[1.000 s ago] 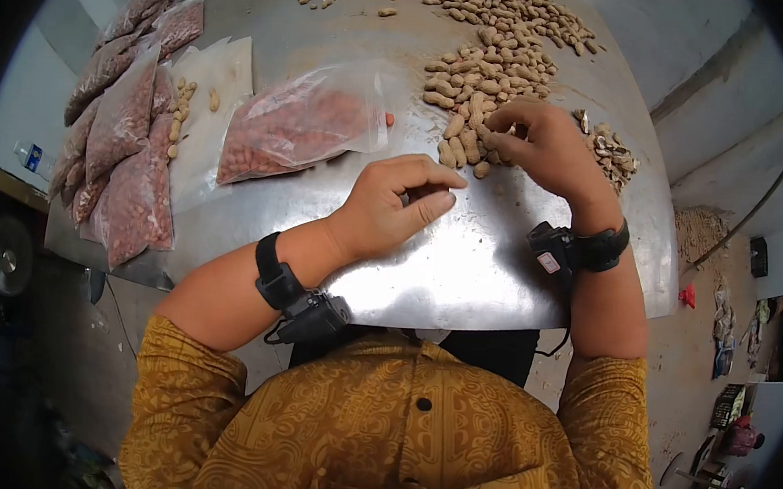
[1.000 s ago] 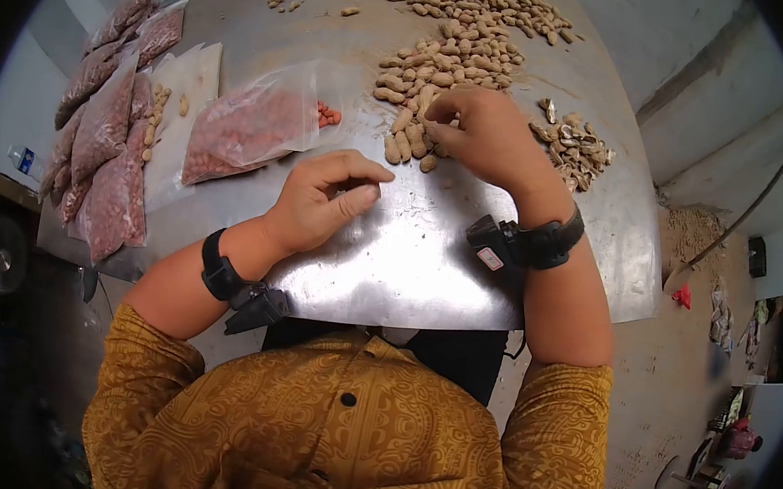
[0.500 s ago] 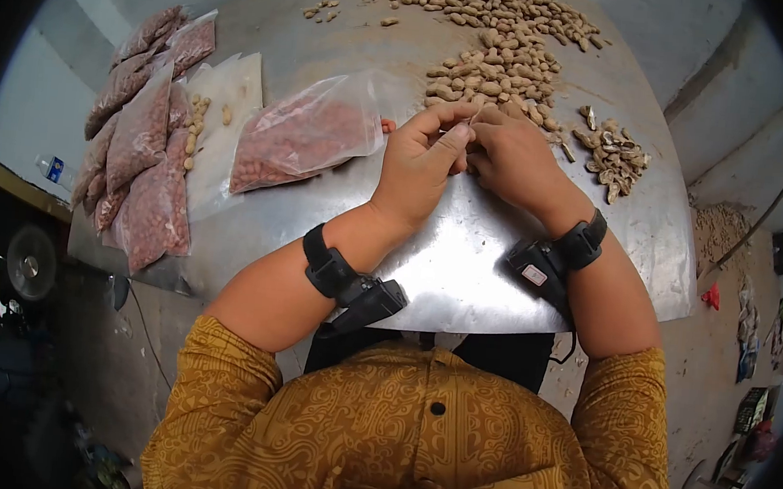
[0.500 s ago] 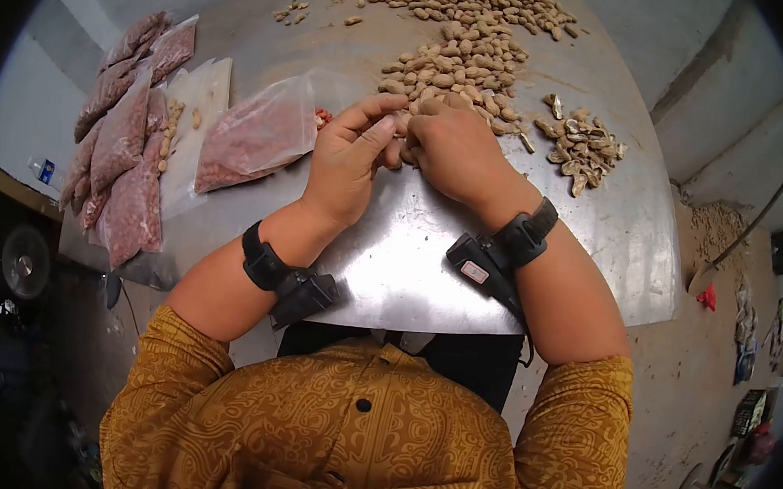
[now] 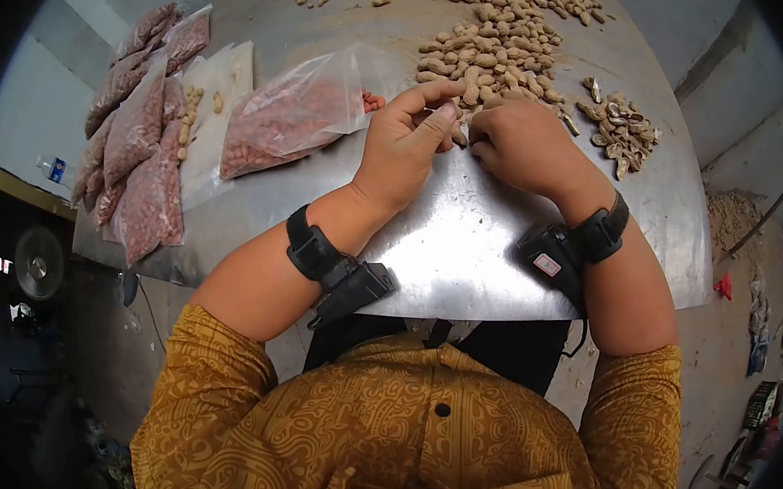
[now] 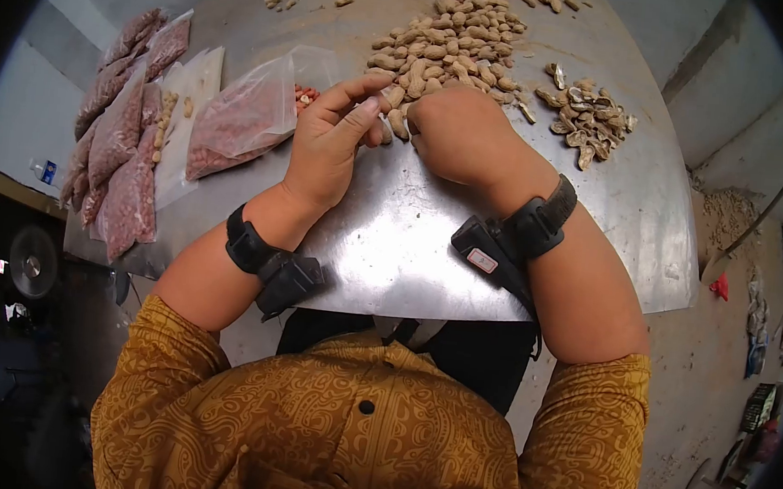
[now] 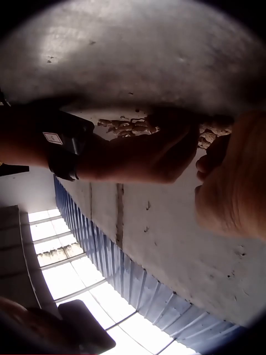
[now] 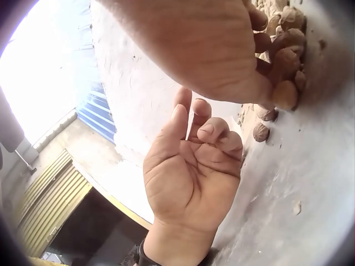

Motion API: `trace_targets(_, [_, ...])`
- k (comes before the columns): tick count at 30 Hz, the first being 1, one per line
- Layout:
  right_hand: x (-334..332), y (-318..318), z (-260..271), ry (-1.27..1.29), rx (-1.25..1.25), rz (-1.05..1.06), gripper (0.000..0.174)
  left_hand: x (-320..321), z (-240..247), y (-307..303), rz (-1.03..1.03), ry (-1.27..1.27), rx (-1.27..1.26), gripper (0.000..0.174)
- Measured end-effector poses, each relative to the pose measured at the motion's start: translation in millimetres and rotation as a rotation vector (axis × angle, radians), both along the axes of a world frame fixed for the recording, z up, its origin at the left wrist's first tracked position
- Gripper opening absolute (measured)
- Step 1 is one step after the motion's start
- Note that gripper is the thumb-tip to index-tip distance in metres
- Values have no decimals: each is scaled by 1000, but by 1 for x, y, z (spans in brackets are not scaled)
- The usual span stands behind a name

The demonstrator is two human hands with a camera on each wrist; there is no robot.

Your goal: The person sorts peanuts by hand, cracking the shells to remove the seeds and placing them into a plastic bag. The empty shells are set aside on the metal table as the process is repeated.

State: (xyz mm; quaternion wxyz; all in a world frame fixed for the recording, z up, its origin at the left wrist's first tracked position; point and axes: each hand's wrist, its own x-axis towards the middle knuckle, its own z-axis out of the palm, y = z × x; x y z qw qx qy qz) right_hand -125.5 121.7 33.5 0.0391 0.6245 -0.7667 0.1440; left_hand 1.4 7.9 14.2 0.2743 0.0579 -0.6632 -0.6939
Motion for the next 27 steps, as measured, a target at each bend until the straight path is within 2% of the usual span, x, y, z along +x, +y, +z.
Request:
trace_targets(3, [-2, 0, 1, -46, -61, 7, 13, -1, -1, -1, 8, -2, -3, 29])
trace_targets(6, [-4, -3, 5, -731, -371, 14, 19, -1, -4, -3, 10, 8, -26, 29])
trace_targets(9, [0, -5, 9, -1297, -550, -10, 24, -5, -6, 2, 9, 13, -53, 29])
trace_targets(16, [3, -11, -1, -1375, -611, 73, 21, -4, -1, 0, -14, -2, -14, 27])
trace_targets(19, [1, -10, -3, -1301, -463, 48, 20, -5, -6, -4, 46, -24, -63, 26])
trace_targets(22, [9, -8, 1, -1219, -450, -10, 20, -4, -3, -2, 42, -8, -27, 24])
trace_targets(27, [22, -7, 7, -1073, -487, 16, 13, -4, -1, 0, 73, -46, -44, 20])
